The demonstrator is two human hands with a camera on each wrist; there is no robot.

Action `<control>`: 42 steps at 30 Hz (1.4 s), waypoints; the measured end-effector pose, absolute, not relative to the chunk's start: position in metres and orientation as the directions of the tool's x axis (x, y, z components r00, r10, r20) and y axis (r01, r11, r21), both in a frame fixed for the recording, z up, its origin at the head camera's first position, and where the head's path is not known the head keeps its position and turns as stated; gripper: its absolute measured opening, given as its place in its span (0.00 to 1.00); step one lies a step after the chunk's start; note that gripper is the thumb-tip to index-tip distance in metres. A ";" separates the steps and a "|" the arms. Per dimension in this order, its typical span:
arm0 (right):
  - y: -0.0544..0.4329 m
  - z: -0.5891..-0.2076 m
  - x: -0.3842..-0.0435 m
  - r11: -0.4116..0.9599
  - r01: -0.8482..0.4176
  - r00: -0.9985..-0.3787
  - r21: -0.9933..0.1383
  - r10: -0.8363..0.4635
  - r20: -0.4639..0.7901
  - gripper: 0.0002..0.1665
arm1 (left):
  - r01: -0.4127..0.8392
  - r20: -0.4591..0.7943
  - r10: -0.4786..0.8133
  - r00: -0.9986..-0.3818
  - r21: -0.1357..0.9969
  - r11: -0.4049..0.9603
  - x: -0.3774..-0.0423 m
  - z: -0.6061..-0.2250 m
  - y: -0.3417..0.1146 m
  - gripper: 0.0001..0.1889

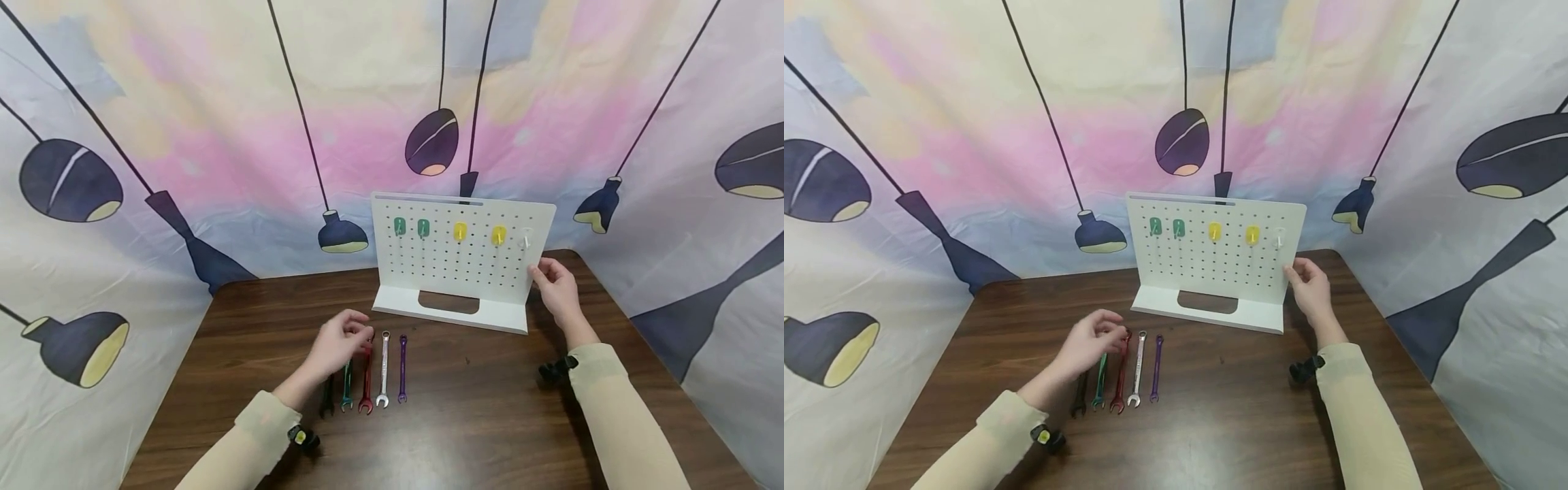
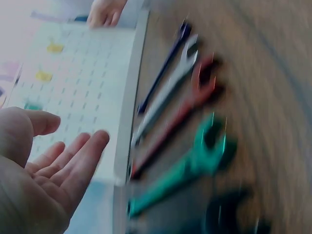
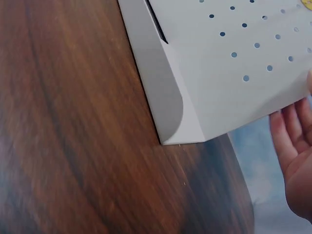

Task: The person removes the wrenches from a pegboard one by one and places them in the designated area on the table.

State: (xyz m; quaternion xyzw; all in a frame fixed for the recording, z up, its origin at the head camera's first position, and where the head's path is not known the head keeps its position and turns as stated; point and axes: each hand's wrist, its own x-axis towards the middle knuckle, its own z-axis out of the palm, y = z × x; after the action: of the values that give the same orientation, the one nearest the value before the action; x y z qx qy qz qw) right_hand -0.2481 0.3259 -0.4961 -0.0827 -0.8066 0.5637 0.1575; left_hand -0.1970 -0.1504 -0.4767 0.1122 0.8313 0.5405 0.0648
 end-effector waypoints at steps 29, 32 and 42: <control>0.217 -0.502 -0.173 0.943 -0.278 -0.959 -0.184 -0.263 0.105 0.48 | 0.412 0.109 0.398 -0.911 0.183 0.893 -0.202 -0.498 -0.254 0.46; 0.210 -0.501 -0.170 0.948 -0.279 -0.959 -0.156 -0.266 0.099 0.49 | 0.398 0.078 0.390 -0.918 0.181 0.900 -0.201 -0.498 -0.252 0.46; 0.203 -0.509 -0.173 0.961 -0.249 -0.968 -0.121 -0.244 0.053 0.51 | 0.398 0.033 0.400 -0.916 0.193 0.897 -0.199 -0.496 -0.246 0.45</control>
State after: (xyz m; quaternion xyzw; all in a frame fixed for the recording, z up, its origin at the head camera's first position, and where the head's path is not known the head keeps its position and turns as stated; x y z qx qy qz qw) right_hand -0.1731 0.2026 -0.5088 0.1245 -0.9900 0.0633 0.0189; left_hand -0.1990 -0.2462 -0.4961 0.2047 0.9739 0.0984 0.0039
